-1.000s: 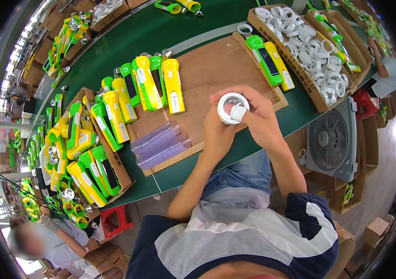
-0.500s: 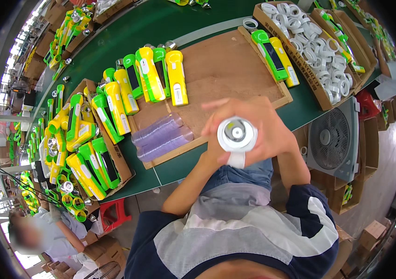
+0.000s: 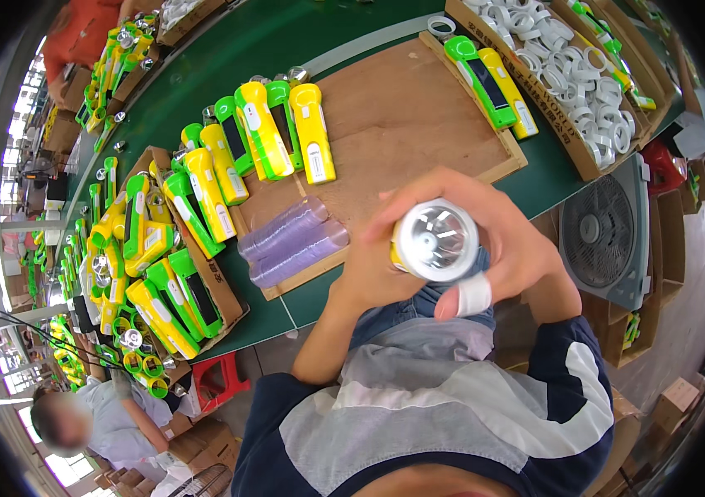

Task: The person assembles handheld flashlights by hand, fitting together flashlight casings, reflector units, battery compartments, and screw caps.

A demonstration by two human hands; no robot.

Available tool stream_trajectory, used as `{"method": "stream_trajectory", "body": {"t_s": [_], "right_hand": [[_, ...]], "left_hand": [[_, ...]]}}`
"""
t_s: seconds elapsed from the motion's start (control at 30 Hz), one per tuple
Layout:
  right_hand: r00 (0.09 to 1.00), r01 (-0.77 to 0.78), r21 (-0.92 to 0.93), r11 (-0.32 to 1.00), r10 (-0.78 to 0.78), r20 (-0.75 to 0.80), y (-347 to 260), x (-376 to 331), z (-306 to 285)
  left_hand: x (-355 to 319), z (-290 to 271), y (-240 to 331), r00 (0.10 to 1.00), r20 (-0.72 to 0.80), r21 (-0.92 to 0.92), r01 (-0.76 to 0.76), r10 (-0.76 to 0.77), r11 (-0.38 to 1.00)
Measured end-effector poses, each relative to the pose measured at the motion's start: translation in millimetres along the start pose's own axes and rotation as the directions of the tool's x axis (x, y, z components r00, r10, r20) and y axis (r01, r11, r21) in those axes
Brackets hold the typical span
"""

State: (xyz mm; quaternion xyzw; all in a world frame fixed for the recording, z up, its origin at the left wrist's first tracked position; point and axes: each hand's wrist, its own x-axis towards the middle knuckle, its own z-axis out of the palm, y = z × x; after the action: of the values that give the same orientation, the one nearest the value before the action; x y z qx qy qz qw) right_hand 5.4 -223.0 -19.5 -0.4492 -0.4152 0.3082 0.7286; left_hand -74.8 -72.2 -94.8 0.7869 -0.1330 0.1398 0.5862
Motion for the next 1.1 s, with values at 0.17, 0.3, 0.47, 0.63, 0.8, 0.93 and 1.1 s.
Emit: {"method": "stream_trajectory", "body": {"t_s": [0.17,0.3,0.47,0.63,0.8,0.93,1.1], "right_hand": [[0.982,0.019,-0.145,0.989,0.008,0.188,3.9,-1.4,-5.1],[0.881,-0.01,0.083,0.997,-0.03,0.473,4.0,7.2,-5.9],[0.978,-0.183,0.321,0.929,0.141,0.152,1.5,-6.1,-5.7],[0.97,-0.205,0.185,0.961,0.174,0.17,-3.5,-9.0,-2.1],[0.957,-0.25,0.184,0.951,0.215,0.194,-4.7,-8.3,0.2],[0.959,-0.248,0.215,0.944,0.207,0.196,-2.2,-5.8,-0.6],[0.961,-0.236,0.154,0.959,0.207,0.183,-2.6,-0.3,2.2]], "left_hand": [[-12.2,7.3,-14.1,0.969,0.237,-0.276,-0.003,0.071,0.961],[-23.0,14.8,-14.3,0.984,0.179,-0.364,0.083,-0.017,0.928],[-20.5,18.3,-3.8,0.986,0.063,-0.5,0.164,-0.154,0.85],[-9.3,-5.4,1.6,0.96,0.258,-0.23,0.167,-0.105,0.959],[-14.0,-6.7,-10.6,0.968,0.25,-0.128,0.054,-0.021,0.99],[-13.2,-9.5,7.8,0.978,0.18,-0.26,0.147,-0.102,0.954],[-25.4,-5.4,-5.3,0.975,0.134,-0.345,0.212,-0.175,0.914]]}}
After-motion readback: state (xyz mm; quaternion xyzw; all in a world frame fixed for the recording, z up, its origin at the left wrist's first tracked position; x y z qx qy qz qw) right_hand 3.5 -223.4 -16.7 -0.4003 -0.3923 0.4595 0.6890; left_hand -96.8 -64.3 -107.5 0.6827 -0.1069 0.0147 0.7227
